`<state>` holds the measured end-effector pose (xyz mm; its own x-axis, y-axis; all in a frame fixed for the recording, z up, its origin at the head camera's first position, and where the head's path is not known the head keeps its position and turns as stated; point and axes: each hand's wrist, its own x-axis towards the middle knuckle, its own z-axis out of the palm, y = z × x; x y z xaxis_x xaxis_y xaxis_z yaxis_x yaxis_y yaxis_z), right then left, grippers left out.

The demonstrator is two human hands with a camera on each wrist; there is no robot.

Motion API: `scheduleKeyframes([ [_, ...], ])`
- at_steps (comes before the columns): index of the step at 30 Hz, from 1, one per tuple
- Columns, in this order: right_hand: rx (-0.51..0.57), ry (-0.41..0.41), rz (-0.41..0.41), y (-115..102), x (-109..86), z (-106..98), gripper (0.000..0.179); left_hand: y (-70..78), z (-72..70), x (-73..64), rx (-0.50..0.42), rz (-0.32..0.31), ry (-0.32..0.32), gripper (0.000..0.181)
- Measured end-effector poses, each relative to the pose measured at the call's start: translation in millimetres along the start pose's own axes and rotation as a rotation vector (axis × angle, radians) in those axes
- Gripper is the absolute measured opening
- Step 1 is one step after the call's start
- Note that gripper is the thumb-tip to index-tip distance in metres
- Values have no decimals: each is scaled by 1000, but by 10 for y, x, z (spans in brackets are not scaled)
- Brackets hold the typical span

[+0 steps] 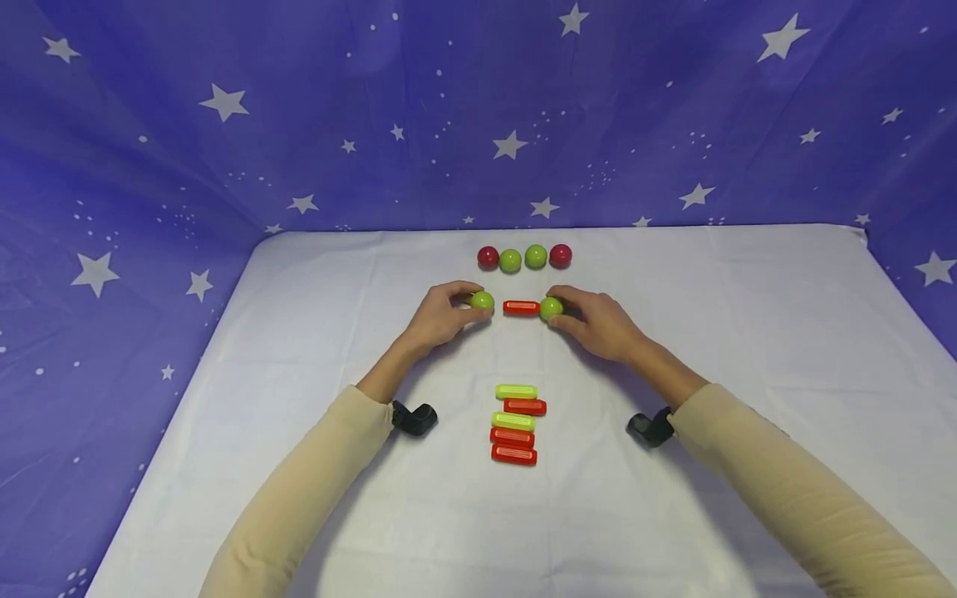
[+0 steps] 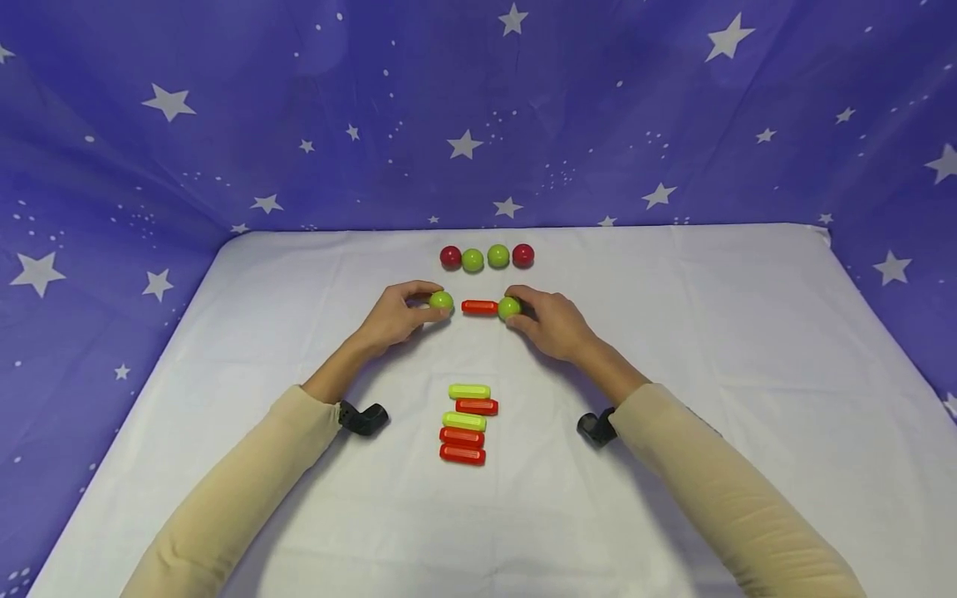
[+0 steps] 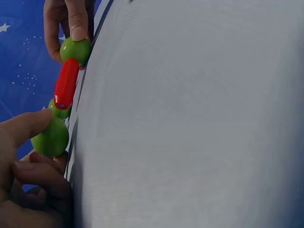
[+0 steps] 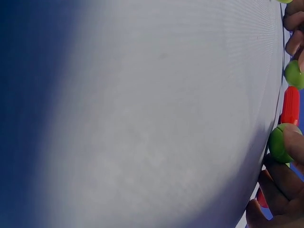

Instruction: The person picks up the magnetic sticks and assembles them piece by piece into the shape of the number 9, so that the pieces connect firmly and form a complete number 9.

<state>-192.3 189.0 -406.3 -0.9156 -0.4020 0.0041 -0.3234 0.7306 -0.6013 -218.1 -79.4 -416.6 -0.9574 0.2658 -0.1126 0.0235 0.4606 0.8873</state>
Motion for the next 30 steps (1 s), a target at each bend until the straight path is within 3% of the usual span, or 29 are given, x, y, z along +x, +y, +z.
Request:
scheduleKeyframes([
  [6, 2, -2, 2, 3, 2, 4, 45, 6, 17, -9, 23, 48, -30, 44],
  [30, 6, -6, 9, 16, 3, 12, 45, -50, 60, 27, 64, 93, -57, 42],
])
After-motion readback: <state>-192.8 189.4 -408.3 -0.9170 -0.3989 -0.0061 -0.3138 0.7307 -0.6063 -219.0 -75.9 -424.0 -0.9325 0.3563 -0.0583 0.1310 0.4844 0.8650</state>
